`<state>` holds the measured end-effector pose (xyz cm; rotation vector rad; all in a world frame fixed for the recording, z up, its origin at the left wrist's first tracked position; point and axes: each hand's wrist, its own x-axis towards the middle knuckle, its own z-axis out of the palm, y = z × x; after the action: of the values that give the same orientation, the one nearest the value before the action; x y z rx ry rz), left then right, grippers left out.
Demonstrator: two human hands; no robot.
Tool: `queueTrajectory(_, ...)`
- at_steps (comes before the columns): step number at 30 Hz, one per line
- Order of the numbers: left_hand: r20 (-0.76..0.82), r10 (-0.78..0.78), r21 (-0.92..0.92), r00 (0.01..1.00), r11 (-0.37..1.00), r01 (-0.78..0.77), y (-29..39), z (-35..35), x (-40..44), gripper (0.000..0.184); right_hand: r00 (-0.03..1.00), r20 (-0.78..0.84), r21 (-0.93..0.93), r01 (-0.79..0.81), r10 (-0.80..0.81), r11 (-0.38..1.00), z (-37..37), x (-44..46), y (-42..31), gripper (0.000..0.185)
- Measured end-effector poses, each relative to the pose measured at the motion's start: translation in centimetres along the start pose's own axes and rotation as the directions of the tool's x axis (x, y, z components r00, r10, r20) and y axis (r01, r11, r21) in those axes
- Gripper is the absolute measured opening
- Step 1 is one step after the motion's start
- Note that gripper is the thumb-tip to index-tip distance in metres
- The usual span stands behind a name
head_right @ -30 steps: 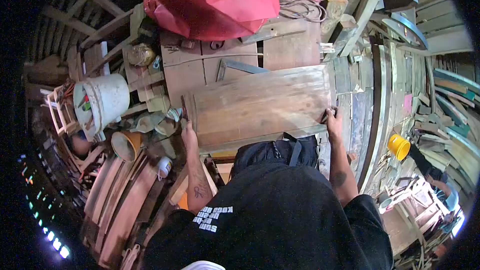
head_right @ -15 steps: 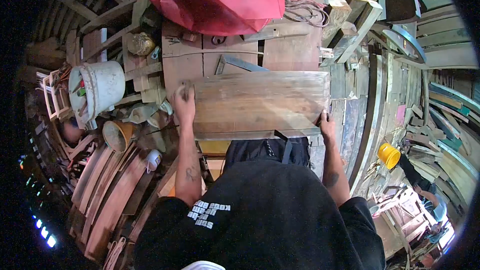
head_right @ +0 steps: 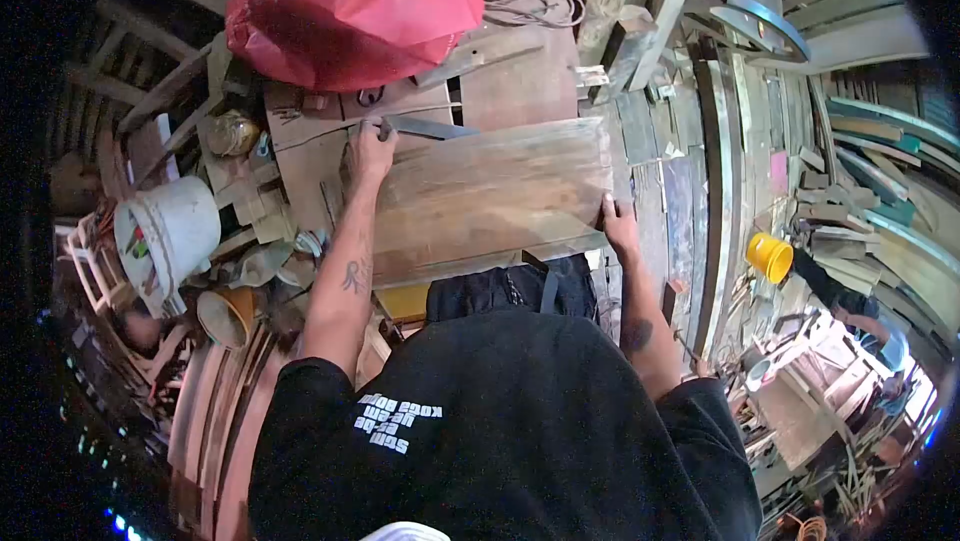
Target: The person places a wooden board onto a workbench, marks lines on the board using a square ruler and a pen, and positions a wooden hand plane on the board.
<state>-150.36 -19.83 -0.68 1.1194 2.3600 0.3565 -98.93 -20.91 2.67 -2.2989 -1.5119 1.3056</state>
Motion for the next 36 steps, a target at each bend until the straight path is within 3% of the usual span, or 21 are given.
queueTrajectory(1, 0.009, 0.009, 0.001, 1.000, 1.000, -0.009, 0.1, -0.2, 0.1, 0.042, 1.000, -0.007, 0.003, -0.010, 0.010, 1.000, 0.1, 0.0, 0.1, 0.059)
queueTrajectory(4, -0.315, 0.266, -0.141, 0.911, 0.936, -0.322, 0.2, -0.8, -0.8, 0.042, 0.999, 0.038, -0.047, -0.035, 0.037, 0.998, 0.5, 0.0, 0.4, 0.065)
queueTrajectory(5, -0.305, 0.272, -0.140, 0.913, 0.935, -0.325, 0.6, -1.0, -0.8, 0.042, 0.998, 0.036, -0.044, -0.046, 0.047, 0.998, 0.6, -0.1, 0.7, 0.065)
queueTrajectory(7, -0.437, 0.308, -0.255, 0.845, 0.859, -0.445, 0.8, -1.8, -0.9, 0.041, 0.999, 0.021, -0.050, -0.048, 0.049, 0.998, 1.2, -0.3, 0.5, 0.065)
queueTrajectory(10, -0.551, 0.316, -0.191, 0.772, 0.853, -0.485, 5.4, -5.9, 0.0, 0.039, 0.995, 0.056, -0.002, -0.088, 0.088, 0.996, 1.6, 0.8, 2.9, 0.060)
queueTrajectory(12, -0.596, 0.444, -0.119, 0.669, 0.775, -0.621, 6.8, -9.1, 0.6, 0.039, 0.999, 0.003, -0.032, -0.055, 0.055, 0.998, 1.9, 1.0, 2.7, 0.058)
queueTrajectory(15, -0.521, 0.216, -0.373, 0.826, 0.813, -0.448, 6.0, -13.1, -3.0, 0.036, 0.989, 0.133, 0.210, -0.094, 0.066, 0.973, 1.2, 1.1, 0.8, 0.058)
queueTrajectory(16, -0.386, -0.034, -0.602, 0.922, 0.767, -0.224, 7.4, -15.9, -5.9, 0.034, 0.989, 0.134, 0.091, -0.082, 0.070, 0.992, 0.9, 1.8, 0.9, 0.060)
queueTrajectory(17, -0.347, -0.083, -0.749, 0.934, 0.623, -0.223, 2.5, -14.2, -5.9, 0.045, 0.991, 0.107, 0.135, -0.093, 0.078, 0.987, 0.9, 1.3, -0.5, 0.060)
queueTrajectory(18, -0.392, -0.184, -0.798, 0.902, 0.556, -0.233, 0.8, -14.8, -6.7, 0.043, 0.990, 0.106, 0.085, -0.097, 0.088, 0.992, 0.8, 1.7, -0.9, 0.060)
queueTrajectory(19, -0.311, -0.383, -0.847, 0.870, 0.527, -0.071, -2.1, -15.4, -8.4, 0.039, 0.990, 0.101, 0.034, -0.107, 0.103, 0.994, 0.7, 1.9, -1.1, 0.060)
queueTrajectory(20, -0.230, -0.409, -0.875, 0.883, 0.484, -0.004, -4.0, -17.0, -10.5, 0.036, 0.977, 0.136, -0.028, -0.161, 0.163, 0.987, 0.2, 2.0, -2.1, 0.053)
queueTrajectory(21, -0.262, -0.490, -0.890, 0.831, 0.456, -0.012, -4.7, -18.1, -12.1, 0.034, 0.978, 0.133, -0.034, -0.157, 0.160, 0.987, 0.4, 2.1, -1.8, 0.053)
queueTrajectory(22, -0.384, -0.504, -0.873, 0.774, 0.470, -0.127, -7.1, -17.8, -13.0, 0.029, 0.994, 0.081, 0.012, -0.073, 0.072, 0.997, 1.1, 2.8, -0.4, 0.048)
queueTrajectory(24, -0.407, -0.572, -0.886, 0.712, 0.439, -0.154, -7.8, -19.1, -15.0, 0.028, 0.996, -0.028, 0.111, 0.085, -0.082, 0.990, 1.2, 1.7, -3.1, 0.036)
queueTrajectory(25, -0.429, -0.594, -0.886, 0.680, 0.424, -0.188, -8.4, -19.4, -15.5, 0.028, 0.995, 0.048, 0.073, 0.083, -0.087, 0.994, 0.9, 2.1, -3.7, 0.039)
queueTrajectory(27, -0.429, -0.617, -0.892, 0.659, 0.403, -0.204, -10.1, -19.3, -16.1, 0.028, 0.978, 0.046, 0.127, 0.196, -0.203, 0.972, 0.9, 2.2, -4.5, 0.045)
queueTrajectory(29, -0.424, -0.632, -0.900, 0.649, 0.375, -0.224, -11.1, -18.4, -16.1, 0.028, 0.972, -0.003, 0.053, 0.233, -0.233, 0.971, 1.5, 3.3, -4.5, 0.048)
queueTrajectory(33, -0.358, -0.605, -0.911, 0.712, 0.392, -0.126, -10.5, -16.0, -16.1, 0.027, 0.974, -0.039, -0.215, 0.211, -0.224, 0.954, 1.1, 4.1, -5.3, 0.053)
queueTrajectory(34, -0.289, -0.623, -0.926, 0.727, 0.375, -0.047, -10.1, -15.1, -16.0, 0.028, 0.960, -0.133, -0.292, 0.201, -0.247, 0.935, 1.1, 3.1, -6.5, 0.052)
queueTrajectory(36, -0.168, -0.641, -0.961, 0.749, 0.277, 0.022, -9.2, -13.1, -15.4, 0.030, 0.966, -0.127, -0.283, 0.184, -0.226, 0.942, 0.8, 2.5, -8.2, 0.055)
